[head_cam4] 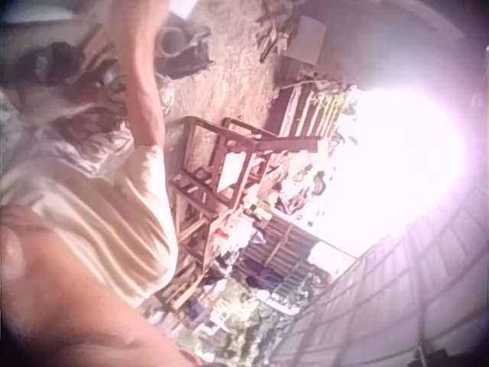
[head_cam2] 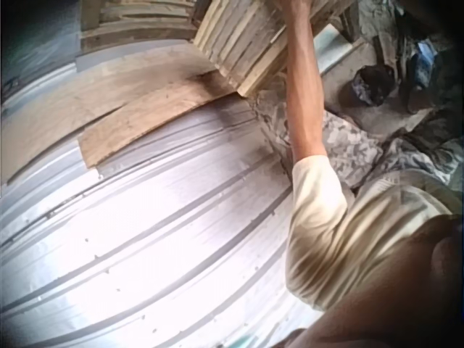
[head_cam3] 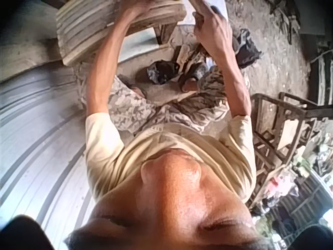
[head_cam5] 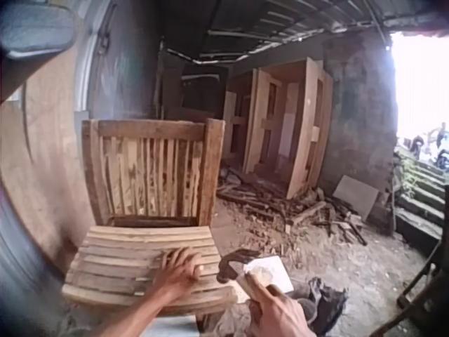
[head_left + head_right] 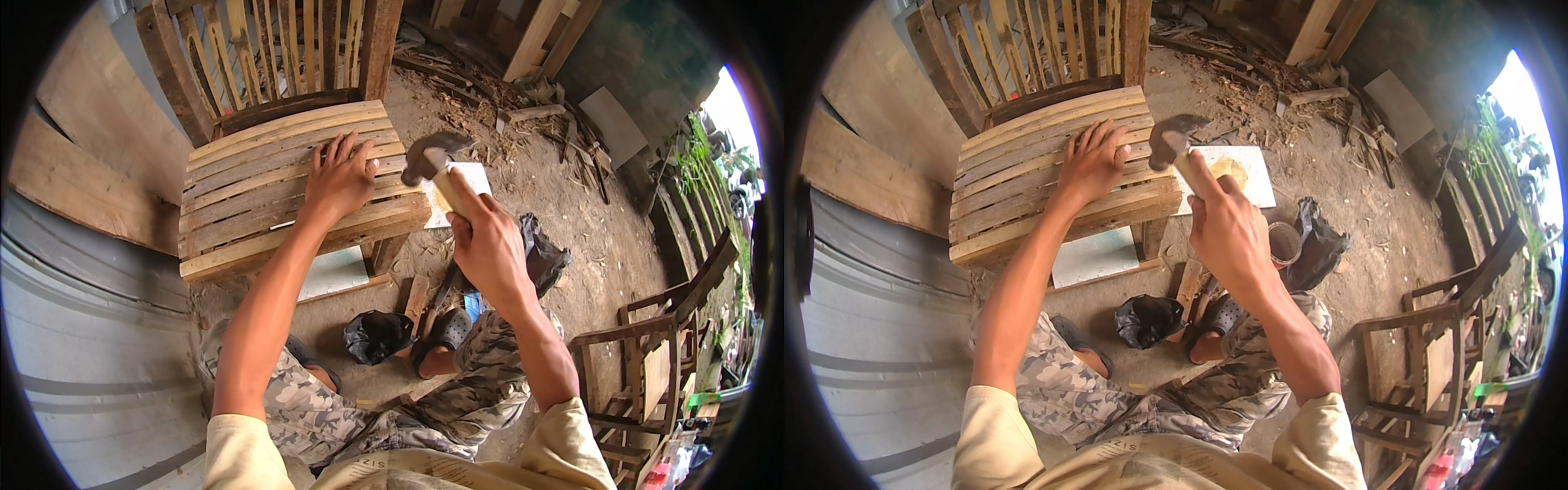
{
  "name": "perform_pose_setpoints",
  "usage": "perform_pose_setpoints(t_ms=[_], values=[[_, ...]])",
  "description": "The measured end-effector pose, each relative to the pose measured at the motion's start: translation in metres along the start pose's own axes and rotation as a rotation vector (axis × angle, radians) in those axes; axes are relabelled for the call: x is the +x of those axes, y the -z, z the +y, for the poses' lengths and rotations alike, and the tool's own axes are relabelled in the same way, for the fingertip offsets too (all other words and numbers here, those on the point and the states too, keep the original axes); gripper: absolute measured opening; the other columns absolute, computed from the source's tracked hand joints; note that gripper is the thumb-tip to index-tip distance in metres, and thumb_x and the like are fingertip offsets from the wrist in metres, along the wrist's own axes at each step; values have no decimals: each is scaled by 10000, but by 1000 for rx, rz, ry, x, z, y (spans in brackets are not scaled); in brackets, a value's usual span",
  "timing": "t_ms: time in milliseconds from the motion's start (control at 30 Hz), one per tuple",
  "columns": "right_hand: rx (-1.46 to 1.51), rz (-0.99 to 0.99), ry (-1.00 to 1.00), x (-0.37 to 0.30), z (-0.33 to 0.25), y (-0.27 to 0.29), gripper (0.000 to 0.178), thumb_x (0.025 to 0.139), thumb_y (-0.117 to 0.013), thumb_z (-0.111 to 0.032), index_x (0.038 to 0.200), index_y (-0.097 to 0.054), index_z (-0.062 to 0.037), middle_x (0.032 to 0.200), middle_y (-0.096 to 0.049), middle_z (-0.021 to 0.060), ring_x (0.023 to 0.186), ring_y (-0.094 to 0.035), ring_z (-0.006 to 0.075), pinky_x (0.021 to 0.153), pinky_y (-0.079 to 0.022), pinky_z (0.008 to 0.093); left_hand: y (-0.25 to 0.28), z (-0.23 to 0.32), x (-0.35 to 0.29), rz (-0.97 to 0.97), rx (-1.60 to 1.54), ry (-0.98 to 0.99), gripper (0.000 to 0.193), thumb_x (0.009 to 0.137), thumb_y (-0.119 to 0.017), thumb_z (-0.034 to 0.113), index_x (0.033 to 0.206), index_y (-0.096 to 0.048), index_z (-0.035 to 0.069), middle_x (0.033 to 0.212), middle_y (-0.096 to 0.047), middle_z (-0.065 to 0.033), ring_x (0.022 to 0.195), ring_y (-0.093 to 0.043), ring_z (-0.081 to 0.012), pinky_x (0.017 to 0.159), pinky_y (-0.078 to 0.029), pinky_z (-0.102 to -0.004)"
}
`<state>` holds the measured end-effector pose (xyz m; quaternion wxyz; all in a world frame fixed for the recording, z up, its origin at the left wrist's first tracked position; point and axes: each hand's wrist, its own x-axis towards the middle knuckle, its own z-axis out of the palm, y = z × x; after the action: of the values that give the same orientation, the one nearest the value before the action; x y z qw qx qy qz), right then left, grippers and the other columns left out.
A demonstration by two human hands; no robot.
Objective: The person repairs a wooden chair by hammering nails into the seat slats and backrest. They adjust the chair's position, flip it over, and use a saw to trim a protruding nail.
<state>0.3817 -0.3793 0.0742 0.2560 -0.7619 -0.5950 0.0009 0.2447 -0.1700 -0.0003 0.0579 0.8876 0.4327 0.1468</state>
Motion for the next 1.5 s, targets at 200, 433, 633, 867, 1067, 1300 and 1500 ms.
perform_pose_setpoints(t_ms=[200,433,633,867,1067,1300,1500], values=[[45,148,1,-9,6,-21,577,936,-591,-61,1491,-438,-100,1019,-639,219,808,-659,373,685,-534,461,-2,2,0,26,-12,-35,517,1057,-292,444,1506,-403,214,1615,-287,-60,1505,-218,-241,1237,-127,-489],[37,286,103,-4,6,-22,596,933,-566,-37,1503,-416,-126,1011,-626,222,706,-663,391,627,-568,473,-8,-5,1,65,-43,-55,491,1047,-338,389,1487,-424,186,1600,-319,-97,1498,-241,-266,1220,-128,-526],[-9,69,48,-3,10,-22,605,933,-569,-46,1508,-399,-125,996,-611,227,726,-659,408,643,-561,488,-6,-3,1,74,-45,-54,492,1043,-350,396,1478,-438,185,1594,-332,-99,1495,-249,-263,1220,-126,-522],[12,56,-11,-16,8,-35,605,918,-591,-42,1496,-421,-106,1032,-619,232,813,-657,408,712,-530,475,-5,0,-1,85,-50,-54,487,1047,-341,400,1473,-445,187,1590,-340,-97,1493,-258,-258,1222,-125,-517],[113,245,65,-8,-16,-15,611,911,-590,-29,1495,-442,-133,1038,-627,220,823,-661,395,711,-533,467,-9,-10,1,92,-45,-63,476,1049,-359,390,1472,-439,189,1590,-340,-88,1493,-255,-263,1224,-132,-517],[17,65,33,-3,-2,-21,604,922,-585,-68,1499,-427,-149,1040,-629,218,791,-656,416,683,-534,489,-10,-7,3,101,-60,-62,482,1045,-358,360,1474,-422,149,1587,-346,-81,1485,-273,-267,1218,-153,-517],[3,48,40,-3,8,-28,621,923,-587,-72,1509,-403,-162,1102,-630,221,817,-658,435,707,-545,498,-9,-11,2,124,-53,-67,501,1039,-364,383,1471,-432,138,1586,-351,-93,1484,-277,-278,1220,-152,-517]])
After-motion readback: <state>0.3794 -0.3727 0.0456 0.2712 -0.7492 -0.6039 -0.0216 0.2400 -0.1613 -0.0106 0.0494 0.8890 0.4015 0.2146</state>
